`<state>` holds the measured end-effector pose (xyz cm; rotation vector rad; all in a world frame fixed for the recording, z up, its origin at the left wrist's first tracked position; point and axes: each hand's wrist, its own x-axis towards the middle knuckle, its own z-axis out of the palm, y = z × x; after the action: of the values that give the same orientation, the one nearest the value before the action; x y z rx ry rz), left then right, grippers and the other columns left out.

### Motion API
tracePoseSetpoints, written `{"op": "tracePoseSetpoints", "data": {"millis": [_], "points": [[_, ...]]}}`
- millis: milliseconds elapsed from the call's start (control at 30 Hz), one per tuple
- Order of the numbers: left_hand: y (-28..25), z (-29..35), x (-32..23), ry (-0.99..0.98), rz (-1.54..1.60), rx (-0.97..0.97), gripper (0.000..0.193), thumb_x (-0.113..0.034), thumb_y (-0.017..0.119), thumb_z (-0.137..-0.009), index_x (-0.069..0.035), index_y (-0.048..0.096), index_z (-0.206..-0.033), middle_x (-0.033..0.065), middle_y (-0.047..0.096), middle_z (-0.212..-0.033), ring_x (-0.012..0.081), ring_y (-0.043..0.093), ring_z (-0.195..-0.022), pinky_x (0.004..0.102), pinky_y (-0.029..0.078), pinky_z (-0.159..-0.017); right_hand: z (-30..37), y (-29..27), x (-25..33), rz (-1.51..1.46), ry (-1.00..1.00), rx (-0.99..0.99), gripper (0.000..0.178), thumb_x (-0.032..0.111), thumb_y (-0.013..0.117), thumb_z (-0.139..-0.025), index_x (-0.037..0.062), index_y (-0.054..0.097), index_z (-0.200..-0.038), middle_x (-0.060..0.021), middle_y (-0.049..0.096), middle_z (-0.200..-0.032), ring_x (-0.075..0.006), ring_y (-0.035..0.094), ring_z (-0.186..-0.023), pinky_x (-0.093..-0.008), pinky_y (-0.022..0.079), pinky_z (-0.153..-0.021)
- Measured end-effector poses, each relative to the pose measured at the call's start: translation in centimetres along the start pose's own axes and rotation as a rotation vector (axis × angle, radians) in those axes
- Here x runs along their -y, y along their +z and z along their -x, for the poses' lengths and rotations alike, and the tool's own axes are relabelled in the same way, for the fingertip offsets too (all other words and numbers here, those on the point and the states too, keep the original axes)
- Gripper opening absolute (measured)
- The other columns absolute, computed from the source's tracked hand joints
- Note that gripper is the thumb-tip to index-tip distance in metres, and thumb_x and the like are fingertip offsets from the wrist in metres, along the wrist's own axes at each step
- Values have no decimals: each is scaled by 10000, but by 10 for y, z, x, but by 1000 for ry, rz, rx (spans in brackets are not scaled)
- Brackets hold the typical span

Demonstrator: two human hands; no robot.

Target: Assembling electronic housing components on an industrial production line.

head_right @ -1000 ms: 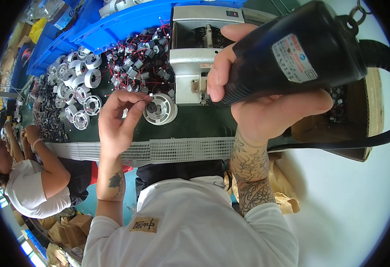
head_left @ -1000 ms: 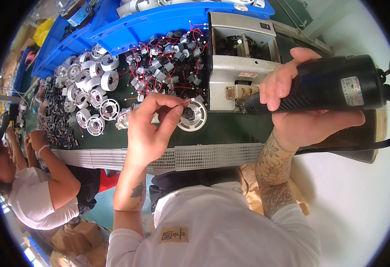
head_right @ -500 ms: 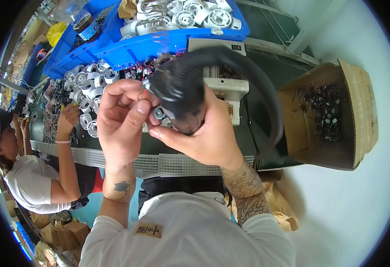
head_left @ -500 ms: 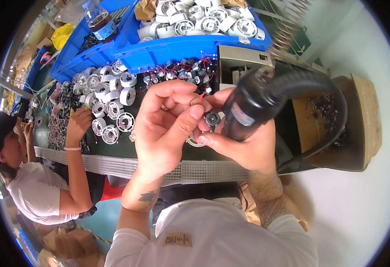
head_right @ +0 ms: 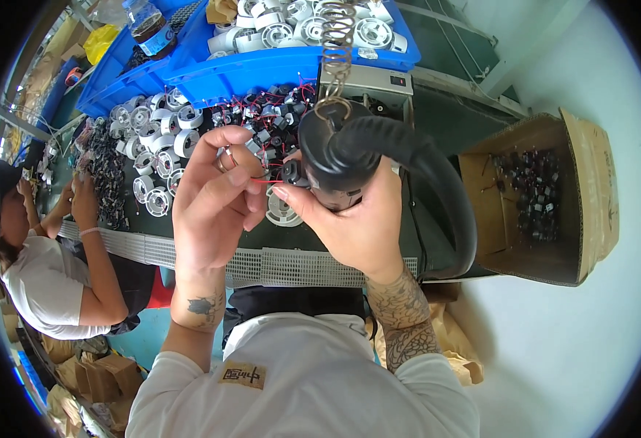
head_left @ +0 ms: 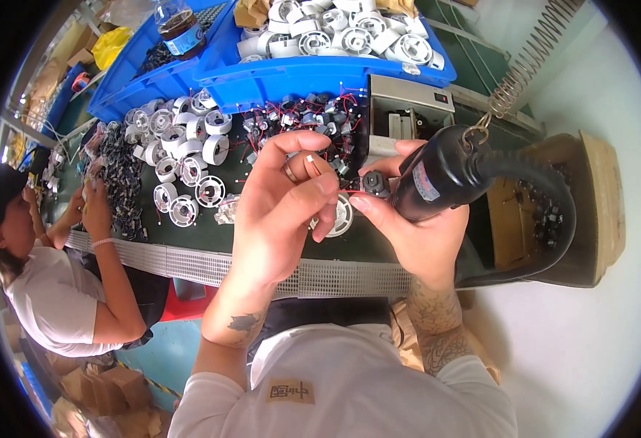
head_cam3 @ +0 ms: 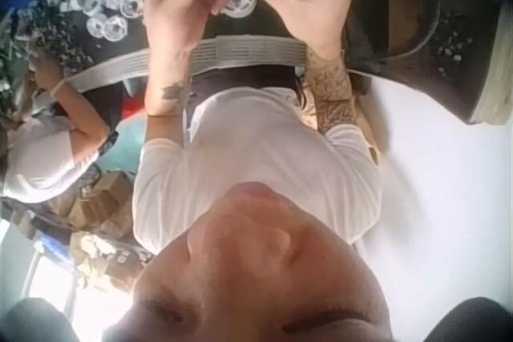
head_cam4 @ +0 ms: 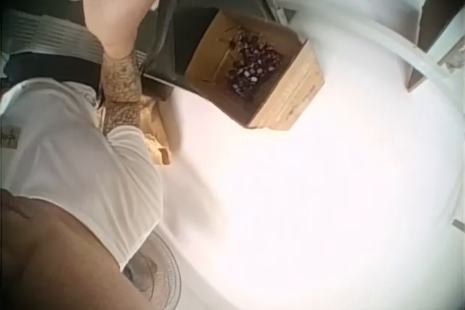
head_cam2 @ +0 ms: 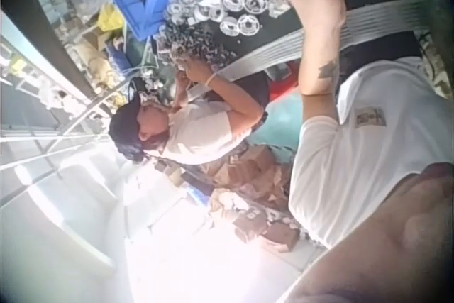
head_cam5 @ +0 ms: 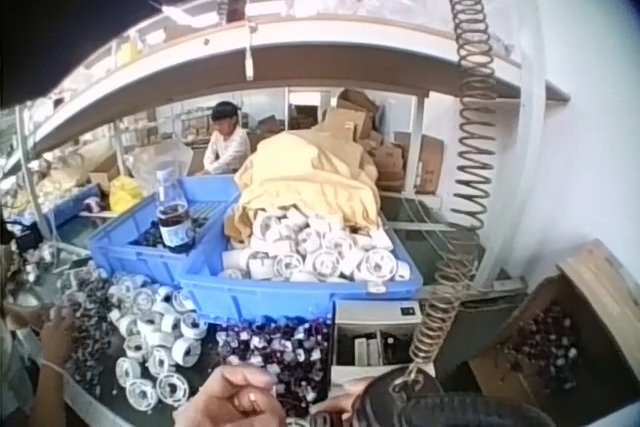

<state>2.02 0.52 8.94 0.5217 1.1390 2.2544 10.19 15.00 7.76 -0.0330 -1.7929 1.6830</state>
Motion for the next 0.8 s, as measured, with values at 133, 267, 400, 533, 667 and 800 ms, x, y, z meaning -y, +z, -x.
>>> {"op": "tracePoseSetpoints", "data": {"millis": [133, 267, 400, 533, 667, 800], "points": [[2, 5, 16, 1, -89, -124, 523, -288, 672, -898, -8, 447, -1279, 53, 584, -906, 108, 529, -680, 246, 400, -575, 2, 1, -2, 19, -7, 23, 610, -115, 773, -700, -17, 467, -1217, -125, 659, -960, -158, 627, -899, -279, 485, -768], [5, 15, 42, 51, 28, -141, 164, -141, 651, -923, -17, 621, -1027, 21, 599, -911, 77, 543, -767, 237, 430, -642, 11, 7, -4, 76, -7, -57, 618, -140, 741, -705, -38, 443, -1237, -134, 655, -962, -172, 613, -888, -311, 494, -828], [17, 16, 49, 105, 0, -197, 35, -15, 641, -913, 12, 655, -895, 24, 613, -907, 76, 573, -832, 225, 471, -720, 16, 2, -13, 202, -126, -68, 477, -81, 777, -719, -55, 556, -1141, -127, 670, -1013, -136, 626, -897, -273, 521, -753], [7, 11, 41, 144, 21, -166, 51, 37, 627, -895, 9, 666, -878, 29, 640, -871, 73, 580, -799, 223, 473, -704, 17, 5, -5, -6, 18, -42, 651, -104, 775, -711, -56, 440, -1267, -185, 655, -1045, -168, 649, -844, -270, 531, -686], [-22, 13, 36, 220, -261, -250, 70, 51, 652, -869, -6, 640, -831, 2, 607, -826, 52, 545, -726, 205, 417, -629, 9, -7, 1, -82, -23, -96, 617, -125, 751, -716, -68, 440, -1245, -242, 638, -1025, -197, 663, -772, -286, 548, -672], [-45, 24, 42, 152, -495, -330, 79, 25, 676, -862, 10, 623, -805, -7, 563, -791, 48, 496, -689, 201, 394, -617, 2, -25, 3, 107, -55, -183, 545, 46, 687, -822, -101, 411, -1268, -248, 643, -1014, -216, 660, -715, -289, 519, -611]]}}
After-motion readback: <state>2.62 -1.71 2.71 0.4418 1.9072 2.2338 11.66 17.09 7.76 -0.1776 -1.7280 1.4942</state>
